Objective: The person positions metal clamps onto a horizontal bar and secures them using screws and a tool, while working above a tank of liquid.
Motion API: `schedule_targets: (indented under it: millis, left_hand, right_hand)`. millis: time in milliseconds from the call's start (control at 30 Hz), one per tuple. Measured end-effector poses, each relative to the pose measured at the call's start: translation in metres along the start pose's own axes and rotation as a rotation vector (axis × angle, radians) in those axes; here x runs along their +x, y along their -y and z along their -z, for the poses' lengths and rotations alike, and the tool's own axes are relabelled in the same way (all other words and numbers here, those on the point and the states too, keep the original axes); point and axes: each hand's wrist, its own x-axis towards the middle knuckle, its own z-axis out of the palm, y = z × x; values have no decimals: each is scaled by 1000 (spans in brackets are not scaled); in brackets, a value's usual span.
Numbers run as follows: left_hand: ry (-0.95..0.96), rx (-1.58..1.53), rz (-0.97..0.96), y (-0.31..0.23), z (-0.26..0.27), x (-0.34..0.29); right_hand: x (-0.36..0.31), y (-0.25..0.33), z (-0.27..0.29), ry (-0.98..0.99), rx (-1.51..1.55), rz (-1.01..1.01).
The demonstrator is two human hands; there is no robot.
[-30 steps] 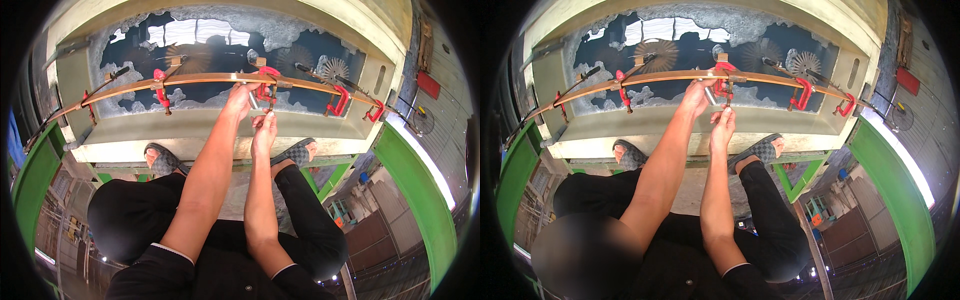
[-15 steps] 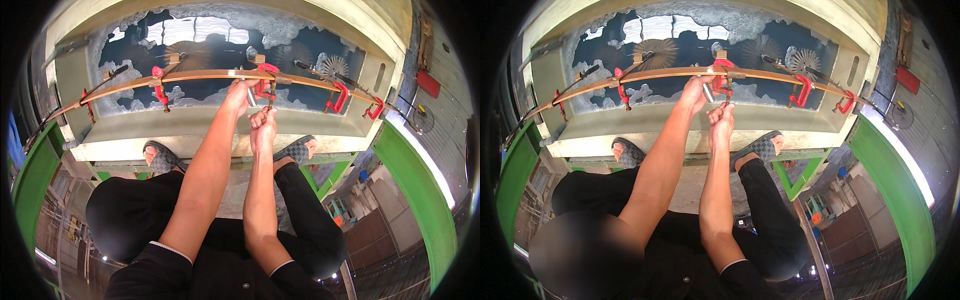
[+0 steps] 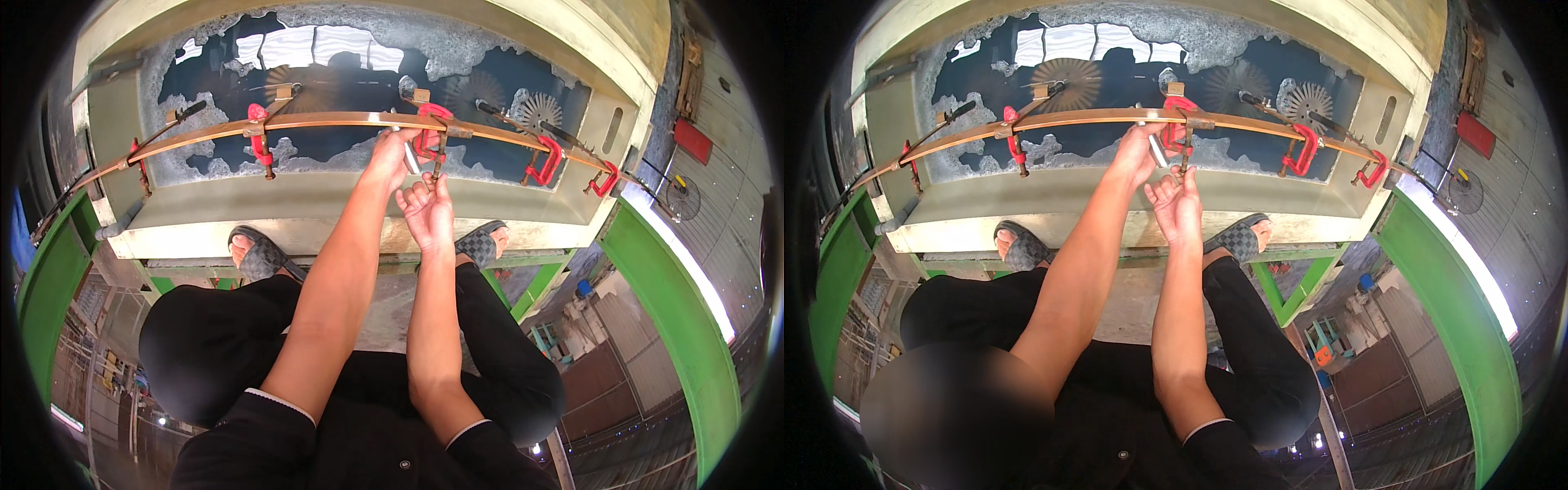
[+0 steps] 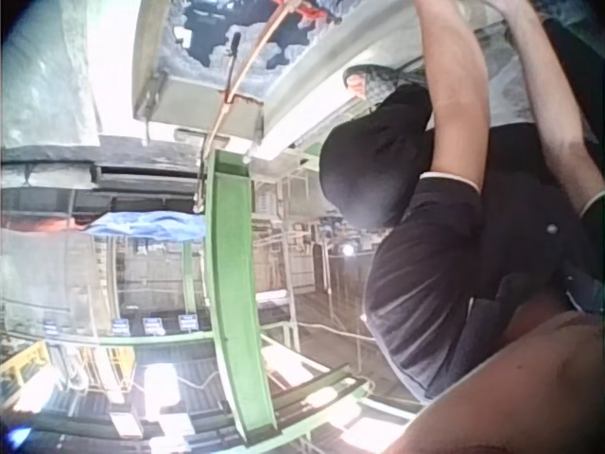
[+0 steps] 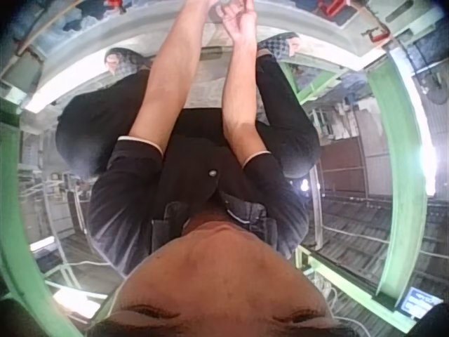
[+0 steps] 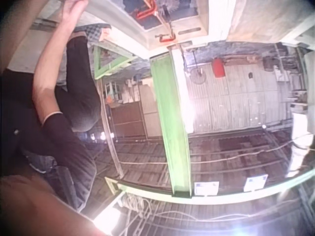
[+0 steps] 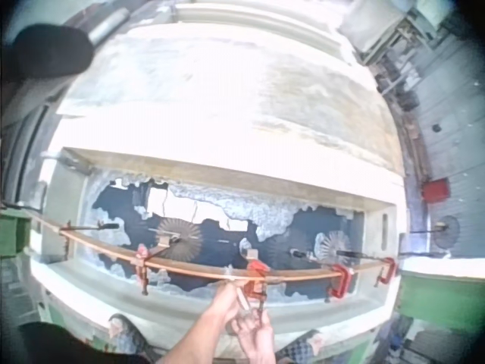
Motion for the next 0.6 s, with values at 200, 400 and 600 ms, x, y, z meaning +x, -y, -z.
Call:
schedule_targets:
  millis: [200, 400, 600]
  left_hand:
    - [-1, -5, -18, 1, 1, 3]
    - [-3, -38, -29, 1, 1, 2]
    - [4, 10, -6, 0, 0, 0]
  right_hand:
    - [4, -17, 11, -160, -354, 271]
    - [12, -25, 12, -182, -203, 402]
    - [2, -11, 10, -86, -183, 245]
